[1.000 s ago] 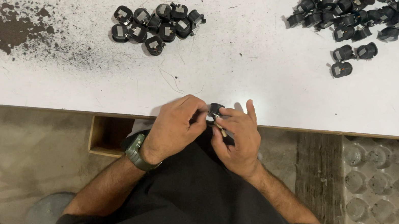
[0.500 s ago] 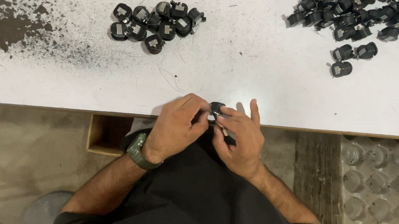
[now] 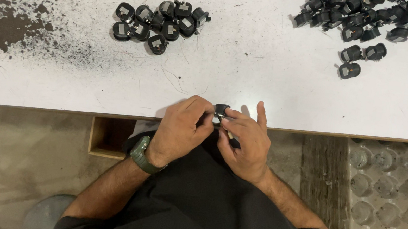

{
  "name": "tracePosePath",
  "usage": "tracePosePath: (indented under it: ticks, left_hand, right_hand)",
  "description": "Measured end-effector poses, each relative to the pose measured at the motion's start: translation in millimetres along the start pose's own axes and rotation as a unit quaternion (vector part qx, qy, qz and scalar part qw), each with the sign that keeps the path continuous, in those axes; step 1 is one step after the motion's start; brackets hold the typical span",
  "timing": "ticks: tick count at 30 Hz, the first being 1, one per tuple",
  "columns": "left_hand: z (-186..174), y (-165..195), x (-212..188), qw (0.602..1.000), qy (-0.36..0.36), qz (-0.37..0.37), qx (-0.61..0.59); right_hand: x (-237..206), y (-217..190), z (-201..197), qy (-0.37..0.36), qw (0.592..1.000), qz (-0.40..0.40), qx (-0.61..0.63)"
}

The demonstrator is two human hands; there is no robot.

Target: The person sits at a white workbench with piles of small black plastic housings and assembles them one at a time, holding a housing in one hand and using a small blade in the other to press and trim a metal contact into the part, then sets the finished piece aside and picks the next one.

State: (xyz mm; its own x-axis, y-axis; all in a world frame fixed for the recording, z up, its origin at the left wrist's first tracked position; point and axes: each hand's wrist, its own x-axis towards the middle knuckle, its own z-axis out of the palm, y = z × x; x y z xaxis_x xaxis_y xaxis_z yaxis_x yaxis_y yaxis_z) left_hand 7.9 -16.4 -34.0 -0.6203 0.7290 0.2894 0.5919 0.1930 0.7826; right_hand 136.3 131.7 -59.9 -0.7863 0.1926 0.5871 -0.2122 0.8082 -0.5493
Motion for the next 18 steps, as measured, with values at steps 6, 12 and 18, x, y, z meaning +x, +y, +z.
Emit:
tracePosePath:
  ticks: [6, 12, 18]
  left_hand:
    - [0.9, -0.9, -1.0, 1.000, 0.007, 0.008, 0.002]
    - [2.7, -3.1, -1.2, 1.000, 0.006, 0.011, 0.000]
    - [2.4, -1.8, -0.3, 0.999, 0.025, 0.019, -0.010]
  right_hand:
    - [0.9, -3.8, -2.3, -0.007, 1.000, 0.013, 0.003]
    - [0.6, -5.1, -0.1, -0.003, 1.000, 0.014, -0.017]
    - [4.2, -5.6, -0.1, -0.005, 0.999, 0.003, -0.042]
